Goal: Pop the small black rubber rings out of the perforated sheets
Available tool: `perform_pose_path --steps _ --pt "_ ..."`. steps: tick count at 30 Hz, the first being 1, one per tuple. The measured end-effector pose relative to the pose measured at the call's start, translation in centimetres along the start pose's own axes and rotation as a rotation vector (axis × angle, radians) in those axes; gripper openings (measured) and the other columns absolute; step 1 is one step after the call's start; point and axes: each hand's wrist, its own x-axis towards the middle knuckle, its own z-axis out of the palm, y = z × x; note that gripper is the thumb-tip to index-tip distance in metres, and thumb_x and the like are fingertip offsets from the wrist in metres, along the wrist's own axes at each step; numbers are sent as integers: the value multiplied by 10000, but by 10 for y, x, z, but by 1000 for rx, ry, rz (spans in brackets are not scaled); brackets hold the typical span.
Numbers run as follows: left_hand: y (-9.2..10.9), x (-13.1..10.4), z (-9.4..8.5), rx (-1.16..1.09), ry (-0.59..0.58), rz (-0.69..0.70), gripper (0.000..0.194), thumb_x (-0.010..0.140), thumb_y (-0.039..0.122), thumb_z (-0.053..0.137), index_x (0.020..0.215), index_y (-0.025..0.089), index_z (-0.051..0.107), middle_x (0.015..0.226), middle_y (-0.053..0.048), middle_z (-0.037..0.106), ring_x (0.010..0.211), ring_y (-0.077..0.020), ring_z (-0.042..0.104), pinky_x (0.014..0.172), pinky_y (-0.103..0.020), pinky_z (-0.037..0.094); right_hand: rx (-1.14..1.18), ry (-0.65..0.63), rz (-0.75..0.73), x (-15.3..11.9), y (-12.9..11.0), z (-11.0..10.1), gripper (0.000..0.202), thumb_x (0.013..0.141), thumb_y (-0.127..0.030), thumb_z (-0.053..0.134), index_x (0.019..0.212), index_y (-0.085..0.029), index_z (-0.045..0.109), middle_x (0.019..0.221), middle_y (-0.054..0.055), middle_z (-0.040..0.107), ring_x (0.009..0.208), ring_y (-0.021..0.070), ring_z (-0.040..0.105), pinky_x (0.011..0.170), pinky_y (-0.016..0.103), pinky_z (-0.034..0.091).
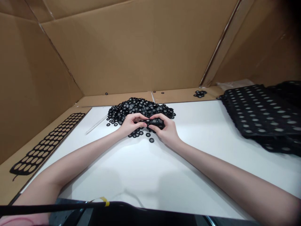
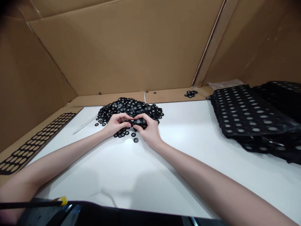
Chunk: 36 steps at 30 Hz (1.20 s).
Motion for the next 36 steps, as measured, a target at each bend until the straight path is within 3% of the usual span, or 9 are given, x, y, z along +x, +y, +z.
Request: perform_pose_path --steps 10,17,26,36 --pt "2 0 -2 27 19 66 321 659 252 803 949 147 711 947 -58 702 847 -153 655 723 -226 515 -16 7 -42 0 1 0 187 721 -219 671 903 -222 630 937 21 697 901 216 639 814 347 473" --pt "1 -2 -1 136 51 65 290 676 236 772 949 147 726 772 -21 712 560 -78 561 535 -185 435 -1 4 -38 0 2 0 197 711 -213 675 902 -224 629 941 20 692 915 216 635 838 351 467" --pt "2 -6 0 289 -2 116 196 759 200 665 938 146 723 705 -20 732 603 -123 665 593 -198 516 -12 16 19 1 0 -1 156 693 -240 666 844 -213 641 906 27 698 888 219 630 809 349 473" --pt "2 -4 0 349 -37 115 120 771 158 601 854 144 687 699 -6 715 498 -89 621 513 -173 484 -2 -23 30 0 -4 -1 158 675 -242 674 826 -206 647 874 24 700 849 211 631 774 340 475"
